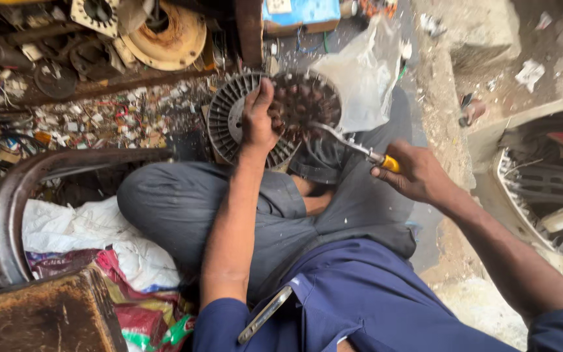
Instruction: The person sits cross-legged on the floor and uses pliers and a screwdriver to remove copper windings from a circular motor stator. They repeatedly pry and pull the windings out of the slots, rotating the stator as they work.
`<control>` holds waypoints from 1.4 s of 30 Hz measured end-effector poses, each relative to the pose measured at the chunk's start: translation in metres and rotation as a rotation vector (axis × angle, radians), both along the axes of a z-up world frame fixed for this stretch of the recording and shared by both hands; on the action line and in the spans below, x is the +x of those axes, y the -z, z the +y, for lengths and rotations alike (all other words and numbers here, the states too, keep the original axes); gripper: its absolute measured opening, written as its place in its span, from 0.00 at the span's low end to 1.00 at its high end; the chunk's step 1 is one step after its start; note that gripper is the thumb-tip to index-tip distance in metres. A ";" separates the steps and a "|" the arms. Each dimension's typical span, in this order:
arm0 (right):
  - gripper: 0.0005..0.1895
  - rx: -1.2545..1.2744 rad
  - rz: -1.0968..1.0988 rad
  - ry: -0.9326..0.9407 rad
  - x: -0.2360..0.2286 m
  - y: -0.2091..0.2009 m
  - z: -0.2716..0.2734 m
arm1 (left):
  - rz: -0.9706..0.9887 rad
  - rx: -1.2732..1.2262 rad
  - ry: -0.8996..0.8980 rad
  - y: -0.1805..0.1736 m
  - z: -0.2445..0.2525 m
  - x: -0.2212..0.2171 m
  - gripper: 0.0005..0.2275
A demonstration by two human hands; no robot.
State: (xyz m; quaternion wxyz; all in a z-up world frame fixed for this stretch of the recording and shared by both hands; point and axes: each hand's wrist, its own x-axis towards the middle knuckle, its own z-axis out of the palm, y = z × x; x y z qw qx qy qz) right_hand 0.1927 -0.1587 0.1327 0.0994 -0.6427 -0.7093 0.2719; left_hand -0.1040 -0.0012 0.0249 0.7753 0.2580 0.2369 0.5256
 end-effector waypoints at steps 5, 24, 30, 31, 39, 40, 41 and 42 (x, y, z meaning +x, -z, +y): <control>0.26 -0.122 0.212 -0.160 0.008 0.024 0.035 | 0.405 0.679 -0.337 0.015 0.015 0.005 0.16; 0.25 -0.173 0.012 -0.035 0.005 0.048 0.007 | 0.367 0.611 -0.002 -0.014 -0.009 0.010 0.20; 0.16 0.143 -0.266 0.462 -0.041 0.088 0.001 | 0.175 -0.169 -0.374 0.027 0.014 0.037 0.15; 0.17 0.151 -0.207 0.460 -0.041 0.088 -0.003 | 0.155 -0.221 -0.438 0.034 0.014 0.037 0.13; 0.18 0.127 -0.082 0.275 0.001 0.047 -0.022 | 0.145 -0.127 -0.349 0.029 0.001 0.032 0.13; 0.20 0.103 -0.046 0.272 0.003 0.042 -0.020 | 0.129 -0.033 -0.330 0.026 0.000 0.032 0.14; 0.22 0.077 -0.018 0.273 0.004 0.037 -0.020 | 0.108 0.060 -0.307 0.023 -0.002 0.034 0.15; 0.23 0.015 -0.056 0.236 0.003 0.033 -0.019 | 0.154 0.098 -0.335 0.020 -0.005 0.033 0.17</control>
